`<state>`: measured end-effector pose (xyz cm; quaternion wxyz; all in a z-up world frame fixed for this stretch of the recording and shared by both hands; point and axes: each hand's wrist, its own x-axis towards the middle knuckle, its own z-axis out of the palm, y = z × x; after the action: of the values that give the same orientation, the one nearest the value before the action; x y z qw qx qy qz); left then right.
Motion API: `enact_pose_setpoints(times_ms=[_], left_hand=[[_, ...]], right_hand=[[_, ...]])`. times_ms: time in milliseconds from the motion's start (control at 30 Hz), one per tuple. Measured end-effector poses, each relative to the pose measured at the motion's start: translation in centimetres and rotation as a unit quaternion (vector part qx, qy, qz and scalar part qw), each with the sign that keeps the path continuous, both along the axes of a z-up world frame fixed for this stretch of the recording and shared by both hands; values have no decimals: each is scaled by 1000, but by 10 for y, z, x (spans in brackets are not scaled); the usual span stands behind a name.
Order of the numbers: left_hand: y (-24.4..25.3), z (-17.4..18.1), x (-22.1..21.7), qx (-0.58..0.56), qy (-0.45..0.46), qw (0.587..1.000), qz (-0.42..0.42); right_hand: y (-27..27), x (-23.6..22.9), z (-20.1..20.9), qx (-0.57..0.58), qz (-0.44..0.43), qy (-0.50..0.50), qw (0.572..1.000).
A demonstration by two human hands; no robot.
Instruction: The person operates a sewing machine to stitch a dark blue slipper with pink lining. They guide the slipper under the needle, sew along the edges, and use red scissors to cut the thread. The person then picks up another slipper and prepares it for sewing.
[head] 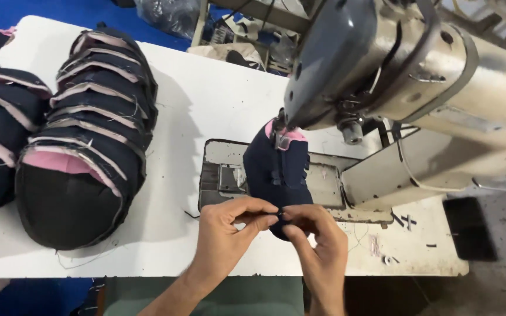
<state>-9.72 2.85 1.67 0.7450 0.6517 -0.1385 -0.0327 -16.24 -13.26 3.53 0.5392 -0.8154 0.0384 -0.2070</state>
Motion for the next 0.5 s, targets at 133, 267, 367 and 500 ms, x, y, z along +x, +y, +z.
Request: enact_pose_setpoints(times_ms=[133,267,367,500], left_hand=[[-2,-6,-5,-12,26,999,-31],[-5,-24,-6,-115,139,978,-102],[-6,-34,-1,-163,184,962,-122],[-3,-26,13,-152,187,964,-108]], right_hand=[[-8,5,-23,9,12,0,1000],[-8,6,-26,24,4,34,999],[-7,12,-28,18,6,47,999],[-10,24,-31,72,-7,92,993]])
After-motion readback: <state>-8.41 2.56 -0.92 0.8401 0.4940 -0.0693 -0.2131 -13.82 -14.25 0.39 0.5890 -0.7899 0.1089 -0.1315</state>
